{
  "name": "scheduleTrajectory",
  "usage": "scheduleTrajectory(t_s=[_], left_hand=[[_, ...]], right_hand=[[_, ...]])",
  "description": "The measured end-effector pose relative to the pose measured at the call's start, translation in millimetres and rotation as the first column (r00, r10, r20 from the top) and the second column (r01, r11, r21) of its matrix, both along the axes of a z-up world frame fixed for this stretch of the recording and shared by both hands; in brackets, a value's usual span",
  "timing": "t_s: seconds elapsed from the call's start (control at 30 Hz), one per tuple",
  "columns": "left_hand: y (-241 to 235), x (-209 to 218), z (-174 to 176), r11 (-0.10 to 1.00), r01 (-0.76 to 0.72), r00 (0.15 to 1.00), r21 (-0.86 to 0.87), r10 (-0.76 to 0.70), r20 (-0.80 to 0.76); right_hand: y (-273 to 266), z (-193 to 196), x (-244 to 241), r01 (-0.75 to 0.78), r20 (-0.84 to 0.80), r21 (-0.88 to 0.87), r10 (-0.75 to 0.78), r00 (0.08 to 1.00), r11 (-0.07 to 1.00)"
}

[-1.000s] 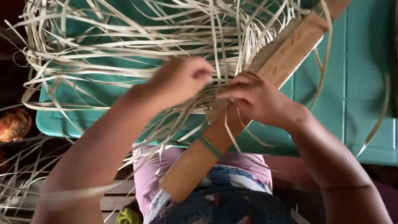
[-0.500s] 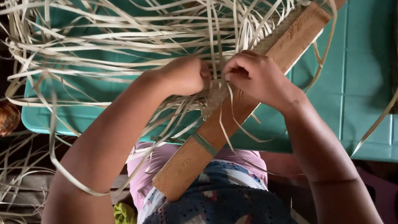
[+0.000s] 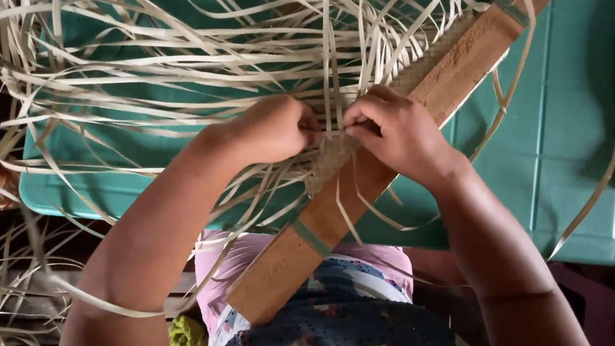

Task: The person weaves dried palm leaves by hand through a wooden frame, repeatedly pulling strands through existing weaves to build up a mat-like structure. The hands work continuously, threading and tightening the fibers without using additional tools.

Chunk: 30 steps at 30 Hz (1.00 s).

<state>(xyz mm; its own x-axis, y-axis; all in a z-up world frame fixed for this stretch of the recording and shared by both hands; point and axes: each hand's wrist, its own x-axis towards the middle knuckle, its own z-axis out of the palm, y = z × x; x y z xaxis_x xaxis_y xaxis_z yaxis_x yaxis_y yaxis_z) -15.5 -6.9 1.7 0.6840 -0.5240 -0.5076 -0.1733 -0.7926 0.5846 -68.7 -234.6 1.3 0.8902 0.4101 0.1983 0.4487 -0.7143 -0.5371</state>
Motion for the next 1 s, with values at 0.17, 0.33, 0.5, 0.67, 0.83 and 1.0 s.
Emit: scheduleTrajectory(t_s=[0.17, 0.33, 0.5, 0.67, 0.83, 1.0], left_hand=[[2, -7, 16, 0.999, -0.017, 0.999, -0.035, 0.015, -0.045], [1, -10, 4, 0.991, -0.063, 0.998, -0.115, 0.063, 0.001], [-2, -24, 2, 0.971, -0.127, 0.985, -0.205, 0.148, 0.093], [2, -37, -3, 0.949, -0.177, 0.978, -0.261, 0.199, 0.063], [5, -36, -9, 0.93, -0.204, 0.972, -0.305, 0.23, 0.049], [6, -34, -1, 0.945, -0.179, 0.98, -0.274, 0.197, 0.039]], right_hand=[[5, -7, -4, 0.033, 0.056, 0.053, -0.036, 0.998, 0.998], [13, 3, -8, 0.053, 0.093, 0.125, -0.065, 0.994, 0.991], [10, 1, -13, 0.013, 0.101, 0.25, -0.039, 0.994, 0.968], [12, -13, -13, -0.118, 0.202, 0.18, 0.081, 0.976, 0.977], [27, -2, -18, -0.103, 0.222, -0.023, 0.105, 0.969, 0.994], [33, 11, -23, -0.081, 0.194, -0.113, 0.102, 0.976, 0.99]])
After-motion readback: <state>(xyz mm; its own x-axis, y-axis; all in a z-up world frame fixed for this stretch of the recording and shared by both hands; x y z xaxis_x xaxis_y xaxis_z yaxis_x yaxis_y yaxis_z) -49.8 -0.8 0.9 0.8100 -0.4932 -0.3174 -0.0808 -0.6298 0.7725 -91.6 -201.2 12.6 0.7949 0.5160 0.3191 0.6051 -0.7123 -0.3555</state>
